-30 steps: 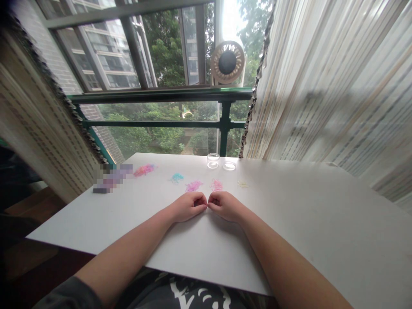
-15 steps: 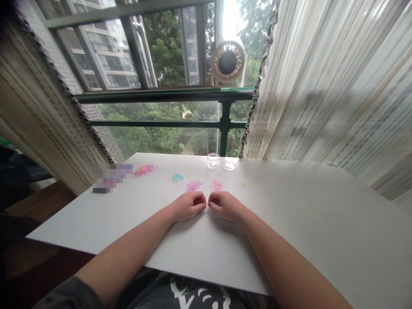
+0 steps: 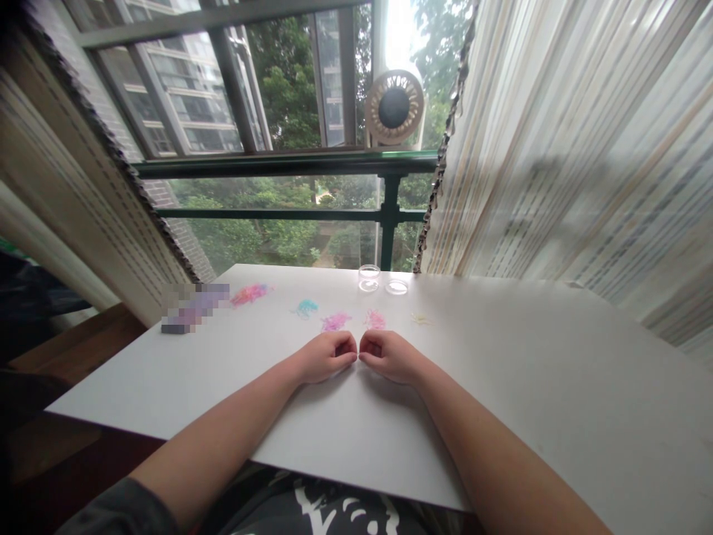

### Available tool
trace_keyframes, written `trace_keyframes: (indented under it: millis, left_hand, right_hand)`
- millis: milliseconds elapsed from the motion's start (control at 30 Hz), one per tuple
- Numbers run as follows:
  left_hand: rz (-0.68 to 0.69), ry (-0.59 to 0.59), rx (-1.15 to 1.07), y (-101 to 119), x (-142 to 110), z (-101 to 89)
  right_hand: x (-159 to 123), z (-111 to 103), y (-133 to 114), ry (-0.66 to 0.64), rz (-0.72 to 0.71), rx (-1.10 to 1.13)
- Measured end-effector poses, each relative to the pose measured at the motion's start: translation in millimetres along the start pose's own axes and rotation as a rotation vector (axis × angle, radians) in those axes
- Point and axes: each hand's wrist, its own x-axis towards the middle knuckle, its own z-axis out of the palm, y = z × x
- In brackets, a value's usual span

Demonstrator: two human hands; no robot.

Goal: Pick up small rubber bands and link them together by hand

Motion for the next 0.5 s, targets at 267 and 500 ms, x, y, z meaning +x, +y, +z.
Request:
trace_keyframes:
  millis: [267,500]
  left_hand:
    - [0.006,-0.004,0.02,-0.2,0.5,0.4]
    - [0.006,-0.004,0.013,-0.1,0.5,0.3]
  right_hand:
    - [2.0,2.1,2.7,0.017,0.013,-0.032]
    - [1.7,2.0,3.4,0.017,0.015,-0.041]
